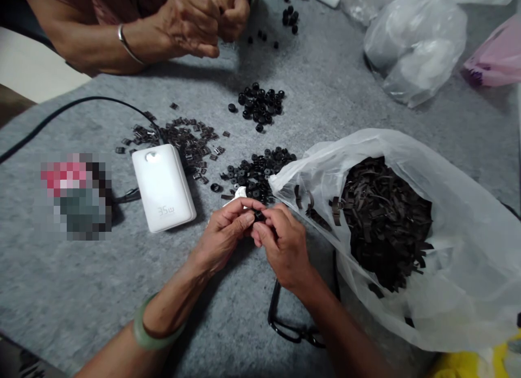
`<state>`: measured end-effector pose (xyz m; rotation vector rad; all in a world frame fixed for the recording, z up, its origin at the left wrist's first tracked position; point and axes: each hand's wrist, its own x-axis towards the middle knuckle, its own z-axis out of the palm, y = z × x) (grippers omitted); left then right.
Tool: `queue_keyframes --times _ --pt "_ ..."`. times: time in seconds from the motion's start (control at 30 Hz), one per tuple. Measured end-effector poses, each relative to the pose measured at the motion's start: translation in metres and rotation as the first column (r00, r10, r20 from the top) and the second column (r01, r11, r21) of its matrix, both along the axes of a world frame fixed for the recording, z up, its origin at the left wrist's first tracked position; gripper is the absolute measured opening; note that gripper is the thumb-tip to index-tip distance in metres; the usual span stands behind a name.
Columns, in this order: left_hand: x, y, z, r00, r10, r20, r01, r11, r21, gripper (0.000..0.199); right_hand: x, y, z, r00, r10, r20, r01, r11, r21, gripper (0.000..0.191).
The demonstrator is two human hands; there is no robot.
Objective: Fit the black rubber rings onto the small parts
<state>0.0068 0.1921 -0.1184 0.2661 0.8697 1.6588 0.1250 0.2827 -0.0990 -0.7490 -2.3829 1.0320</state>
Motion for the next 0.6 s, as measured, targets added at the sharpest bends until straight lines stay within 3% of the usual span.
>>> queue_keyframes --times 0.1,0.27,0.6 --pt "0.0006 0.0003 0.0 0.999 0.033 -0.014 -0.034 0.998 -0.044 0.029 -0.0008 0.001 -0.0009 0.998 0.054 0.035 -0.061 0.965 0.256 0.009" --pt "0.0026 -0.0003 -0.0029 0.998 0.037 -0.044 -0.04 0.997 -0.068 0.033 -0.0028 0.0036 -0.0053 0.994 0.065 0.088 -0.099 0.879 0.467 0.004" --pt "0.0002 0.0004 -0.0004 0.999 -0.003 0.045 0.008 0.993 -0.114 0.04 -0.0014 0.0073 -0.0066 0.993 0.1 0.067 -0.12 0.883 0.455 0.009"
